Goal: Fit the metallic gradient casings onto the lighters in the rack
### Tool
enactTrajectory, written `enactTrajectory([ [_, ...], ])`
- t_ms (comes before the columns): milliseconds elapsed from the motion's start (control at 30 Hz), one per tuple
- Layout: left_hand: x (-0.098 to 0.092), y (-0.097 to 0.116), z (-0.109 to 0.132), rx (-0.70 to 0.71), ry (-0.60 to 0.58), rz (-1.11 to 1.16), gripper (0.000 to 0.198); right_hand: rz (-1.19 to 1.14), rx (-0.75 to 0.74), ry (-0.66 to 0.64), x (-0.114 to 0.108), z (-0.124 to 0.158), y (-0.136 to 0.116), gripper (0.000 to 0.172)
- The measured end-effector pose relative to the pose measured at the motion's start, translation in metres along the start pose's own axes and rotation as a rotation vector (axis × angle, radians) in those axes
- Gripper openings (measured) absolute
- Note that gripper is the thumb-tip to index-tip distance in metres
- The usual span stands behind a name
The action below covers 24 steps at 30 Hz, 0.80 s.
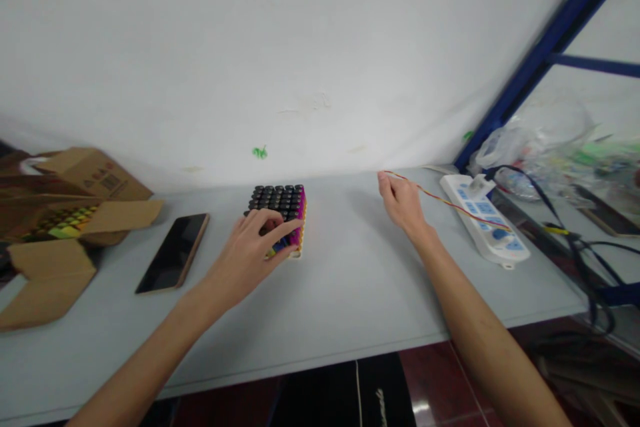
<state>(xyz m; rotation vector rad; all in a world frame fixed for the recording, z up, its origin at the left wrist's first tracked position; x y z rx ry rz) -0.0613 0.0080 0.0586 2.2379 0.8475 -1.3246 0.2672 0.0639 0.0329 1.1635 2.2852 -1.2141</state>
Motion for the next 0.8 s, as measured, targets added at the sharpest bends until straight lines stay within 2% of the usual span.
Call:
enactTrajectory([
  [100,-0.009,0.003,0.009,-0.124,0.151,-0.037,0.036,-0.014,-0.010,-0.081,0.005,0.002,-0.003,0.080],
  [167,-0.009,0.001,0.015,-0.207,0.210,-0.076,0.045,-0.006,-0.016,-0.085,0.008,0.003,-0.005,0.080],
  [267,0.003,-0.002,0.022,-0.278,0.195,-0.093,0.062,-0.006,-0.030,-0.083,0.016,0.002,-0.015,0.080],
  [333,0.013,-0.003,0.025,-0.299,0.199,-0.077,0.065,-0.013,-0.055,-0.116,0.025,-0.002,-0.028,0.077],
  [500,0.022,-0.002,0.038,-0.380,0.331,-0.003,0.073,0.027,-0.145,-0.299,0.063,-0.023,-0.077,0.069],
  [633,0.029,-0.003,0.047,-0.452,0.363,0.117,0.101,0.060,-0.193,-0.346,0.091,-0.051,-0.120,0.066],
  [733,0.037,-0.005,0.052,-0.503,0.354,0.169,0.121,-0.011,-0.394,-0.355,0.110,-0.065,-0.152,0.052],
  [800,0.042,-0.005,0.054,-0.526,0.348,0.188,0.125,-0.046,-0.520,-0.438,0.126,-0.066,-0.167,0.046],
])
Point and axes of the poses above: each hand's wrist, its own z-axis away from the middle knuckle, its own x-axis out of the palm, y = z × x, the point moved 4 cm from there along -z, towards the middle knuckle, and after that the axes turned 1 degree about x, right-handed, at the moved point
